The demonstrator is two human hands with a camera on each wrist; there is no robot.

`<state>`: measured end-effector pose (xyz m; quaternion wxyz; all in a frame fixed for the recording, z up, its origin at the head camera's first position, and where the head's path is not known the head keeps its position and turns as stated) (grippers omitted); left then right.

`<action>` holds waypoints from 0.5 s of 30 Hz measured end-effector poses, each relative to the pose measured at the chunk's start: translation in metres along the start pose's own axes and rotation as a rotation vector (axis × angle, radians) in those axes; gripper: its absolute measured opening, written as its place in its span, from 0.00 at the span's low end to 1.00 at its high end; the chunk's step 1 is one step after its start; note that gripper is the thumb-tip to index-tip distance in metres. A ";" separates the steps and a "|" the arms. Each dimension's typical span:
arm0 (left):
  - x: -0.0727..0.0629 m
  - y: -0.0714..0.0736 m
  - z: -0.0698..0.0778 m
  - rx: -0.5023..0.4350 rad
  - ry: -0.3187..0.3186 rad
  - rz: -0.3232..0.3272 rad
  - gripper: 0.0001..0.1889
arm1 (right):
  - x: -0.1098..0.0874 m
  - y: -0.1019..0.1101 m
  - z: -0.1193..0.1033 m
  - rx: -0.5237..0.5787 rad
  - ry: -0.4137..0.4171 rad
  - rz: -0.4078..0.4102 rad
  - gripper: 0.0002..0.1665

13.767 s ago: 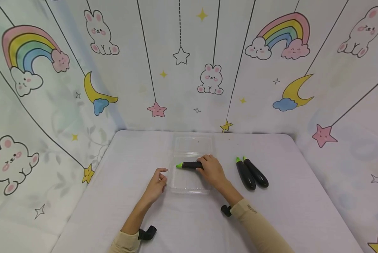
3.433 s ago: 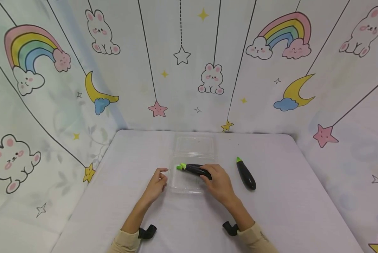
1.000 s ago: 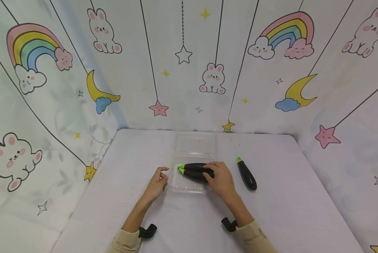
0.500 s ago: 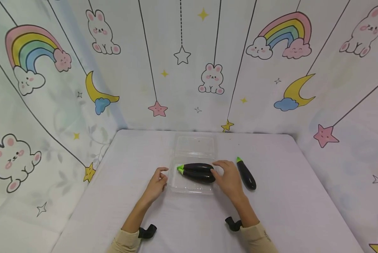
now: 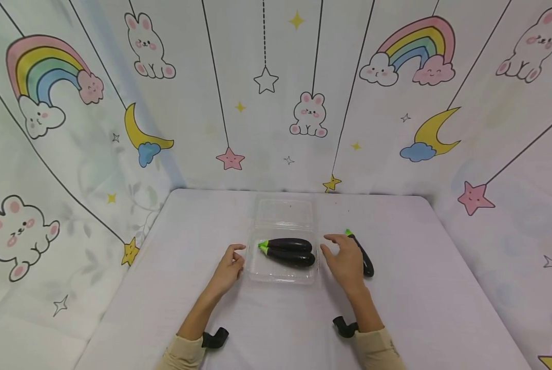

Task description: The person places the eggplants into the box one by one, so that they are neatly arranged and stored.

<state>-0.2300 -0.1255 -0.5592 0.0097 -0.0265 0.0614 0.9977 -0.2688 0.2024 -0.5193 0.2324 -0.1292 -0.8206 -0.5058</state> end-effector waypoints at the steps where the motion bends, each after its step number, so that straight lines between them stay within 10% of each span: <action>1: 0.000 0.000 0.000 0.000 -0.003 -0.003 0.20 | 0.000 0.001 0.002 0.004 -0.012 0.006 0.18; 15: 0.000 0.001 0.000 -0.002 -0.013 -0.010 0.20 | -0.002 0.009 0.036 0.031 -0.244 0.044 0.15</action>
Point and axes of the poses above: each hand's wrist, its own x-axis towards the middle knuckle, its own y-axis out of the back of the hand, z = x × y, the point moved 4 cm from there along x, towards the middle knuckle, and after that the axes turned 12 degrees about -x, right-handed, at the moved point
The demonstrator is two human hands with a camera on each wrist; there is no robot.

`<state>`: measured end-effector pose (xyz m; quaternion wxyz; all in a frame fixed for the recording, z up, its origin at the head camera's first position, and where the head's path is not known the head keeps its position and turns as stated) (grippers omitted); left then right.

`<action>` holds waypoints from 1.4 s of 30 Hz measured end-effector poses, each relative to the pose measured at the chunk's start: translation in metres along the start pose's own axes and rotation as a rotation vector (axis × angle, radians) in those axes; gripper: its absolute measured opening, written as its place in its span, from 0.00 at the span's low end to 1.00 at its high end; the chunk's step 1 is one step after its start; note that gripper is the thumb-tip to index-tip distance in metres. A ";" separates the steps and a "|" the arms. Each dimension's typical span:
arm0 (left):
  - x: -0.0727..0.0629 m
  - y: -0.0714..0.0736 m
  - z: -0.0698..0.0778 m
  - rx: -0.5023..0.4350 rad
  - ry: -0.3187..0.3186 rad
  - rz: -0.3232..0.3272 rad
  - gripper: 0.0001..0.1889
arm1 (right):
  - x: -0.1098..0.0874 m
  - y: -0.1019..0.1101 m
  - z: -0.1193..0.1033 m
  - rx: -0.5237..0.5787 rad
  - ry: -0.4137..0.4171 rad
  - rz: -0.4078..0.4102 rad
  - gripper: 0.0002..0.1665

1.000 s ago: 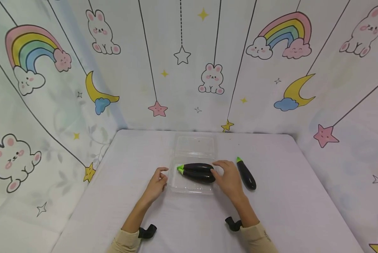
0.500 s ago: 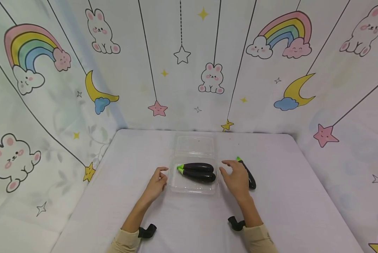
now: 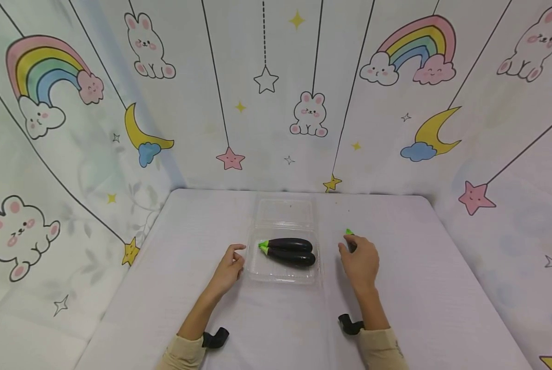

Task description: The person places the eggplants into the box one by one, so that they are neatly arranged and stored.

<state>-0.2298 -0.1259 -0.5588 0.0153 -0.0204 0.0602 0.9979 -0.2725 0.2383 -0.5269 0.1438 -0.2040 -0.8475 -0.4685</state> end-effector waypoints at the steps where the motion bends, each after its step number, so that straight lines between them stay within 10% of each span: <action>1: 0.000 0.000 0.000 0.000 0.000 0.000 0.20 | 0.001 0.000 0.002 -0.004 -0.009 -0.002 0.15; 19: 0.000 0.000 0.001 -0.002 -0.006 0.006 0.20 | 0.003 0.002 0.028 -0.115 -0.194 -0.081 0.19; 42: 0.000 0.001 -0.001 -0.005 -0.002 0.008 0.20 | 0.001 0.000 0.039 -0.121 -0.207 -0.150 0.22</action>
Point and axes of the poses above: each hand's wrist, its own x-axis towards the middle knuckle, its own y-axis out of the back of the hand, z = x × y, the point moved 4 cm from there along x, towards the middle knuckle, and after that the axes turned 12 degrees about -x, right-handed, at the moved point
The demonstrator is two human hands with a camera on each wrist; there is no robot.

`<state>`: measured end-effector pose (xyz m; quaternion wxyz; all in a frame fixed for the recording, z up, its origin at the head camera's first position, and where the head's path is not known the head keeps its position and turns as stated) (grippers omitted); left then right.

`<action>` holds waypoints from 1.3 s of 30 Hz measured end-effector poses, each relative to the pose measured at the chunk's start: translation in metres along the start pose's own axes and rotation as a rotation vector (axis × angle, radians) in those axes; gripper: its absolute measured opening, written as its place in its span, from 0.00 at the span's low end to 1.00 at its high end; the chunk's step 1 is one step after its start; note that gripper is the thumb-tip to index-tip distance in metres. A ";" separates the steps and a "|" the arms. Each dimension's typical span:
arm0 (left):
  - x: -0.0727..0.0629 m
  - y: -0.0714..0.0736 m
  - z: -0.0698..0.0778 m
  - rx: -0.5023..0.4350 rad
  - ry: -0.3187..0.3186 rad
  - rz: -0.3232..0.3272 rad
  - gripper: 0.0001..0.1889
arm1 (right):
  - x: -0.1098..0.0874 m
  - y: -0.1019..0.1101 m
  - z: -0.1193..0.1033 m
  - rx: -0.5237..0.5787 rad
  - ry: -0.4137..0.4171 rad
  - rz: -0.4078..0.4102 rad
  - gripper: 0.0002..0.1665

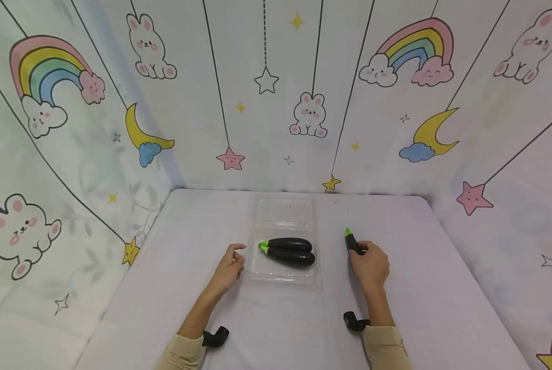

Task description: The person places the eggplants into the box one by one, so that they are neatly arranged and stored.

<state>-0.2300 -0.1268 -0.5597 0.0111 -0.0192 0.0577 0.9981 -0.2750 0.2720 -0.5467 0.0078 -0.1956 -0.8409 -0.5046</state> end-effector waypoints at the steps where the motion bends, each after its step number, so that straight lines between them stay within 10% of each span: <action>1: 0.000 0.000 0.000 0.001 -0.002 0.002 0.20 | 0.000 0.000 0.000 -0.002 -0.002 -0.002 0.22; 39: 0.000 0.000 0.000 0.007 -0.001 0.003 0.20 | 0.001 0.026 -0.029 0.101 0.114 0.097 0.20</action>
Point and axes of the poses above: each hand's wrist, its own x-axis towards the middle knuckle, its own y-axis out of the back of the hand, z = x × y, the point moved 4 cm from there along x, towards the middle knuckle, and after that the axes turned 12 degrees about -x, right-handed, at the moved point
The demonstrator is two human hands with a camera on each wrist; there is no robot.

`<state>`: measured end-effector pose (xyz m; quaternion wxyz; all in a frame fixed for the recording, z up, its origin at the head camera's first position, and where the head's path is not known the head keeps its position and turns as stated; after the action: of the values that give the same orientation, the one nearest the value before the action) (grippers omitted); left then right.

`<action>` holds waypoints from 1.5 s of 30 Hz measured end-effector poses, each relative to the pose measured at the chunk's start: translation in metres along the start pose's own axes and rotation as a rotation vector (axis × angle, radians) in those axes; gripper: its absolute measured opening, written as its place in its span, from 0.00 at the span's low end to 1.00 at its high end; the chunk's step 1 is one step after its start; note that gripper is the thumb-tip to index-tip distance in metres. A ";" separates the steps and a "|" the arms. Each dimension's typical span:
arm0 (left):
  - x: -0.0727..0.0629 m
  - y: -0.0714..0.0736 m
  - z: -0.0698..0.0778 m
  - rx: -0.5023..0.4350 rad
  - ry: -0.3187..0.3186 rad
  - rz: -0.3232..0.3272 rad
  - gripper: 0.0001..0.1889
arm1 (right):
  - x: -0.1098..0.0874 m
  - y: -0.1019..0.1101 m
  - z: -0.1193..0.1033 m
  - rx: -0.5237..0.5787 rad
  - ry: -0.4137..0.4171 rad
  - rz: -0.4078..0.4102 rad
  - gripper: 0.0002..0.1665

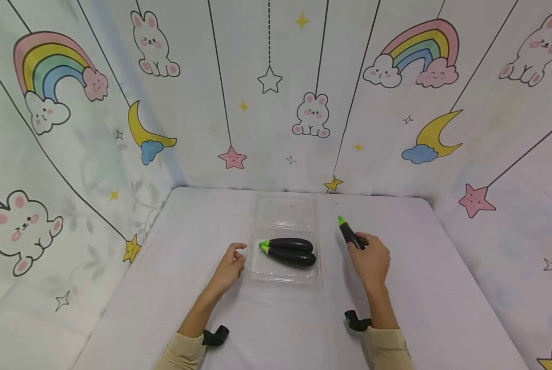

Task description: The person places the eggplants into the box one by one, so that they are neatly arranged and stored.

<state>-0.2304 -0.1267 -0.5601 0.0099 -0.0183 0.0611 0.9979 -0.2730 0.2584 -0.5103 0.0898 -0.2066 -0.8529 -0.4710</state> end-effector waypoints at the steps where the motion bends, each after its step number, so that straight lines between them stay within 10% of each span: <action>1: 0.000 0.000 0.000 0.000 -0.001 0.001 0.20 | 0.000 0.000 -0.001 0.002 0.007 -0.001 0.20; 45: -0.001 0.000 0.004 0.006 -0.005 0.014 0.20 | -0.006 -0.001 -0.050 0.024 0.194 -0.039 0.20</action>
<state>-0.2292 -0.1263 -0.5560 0.0033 -0.0156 0.0642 0.9978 -0.2699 0.2144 -0.4858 0.1655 -0.1423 -0.8496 -0.4802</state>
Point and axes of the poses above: each hand's wrist, its own x-axis towards the middle knuckle, its own y-axis out of the back of the hand, z = x × y, the point moved 4 cm from there along x, towards the middle knuckle, and after that the axes turned 12 degrees about -x, right-handed, at the moved point
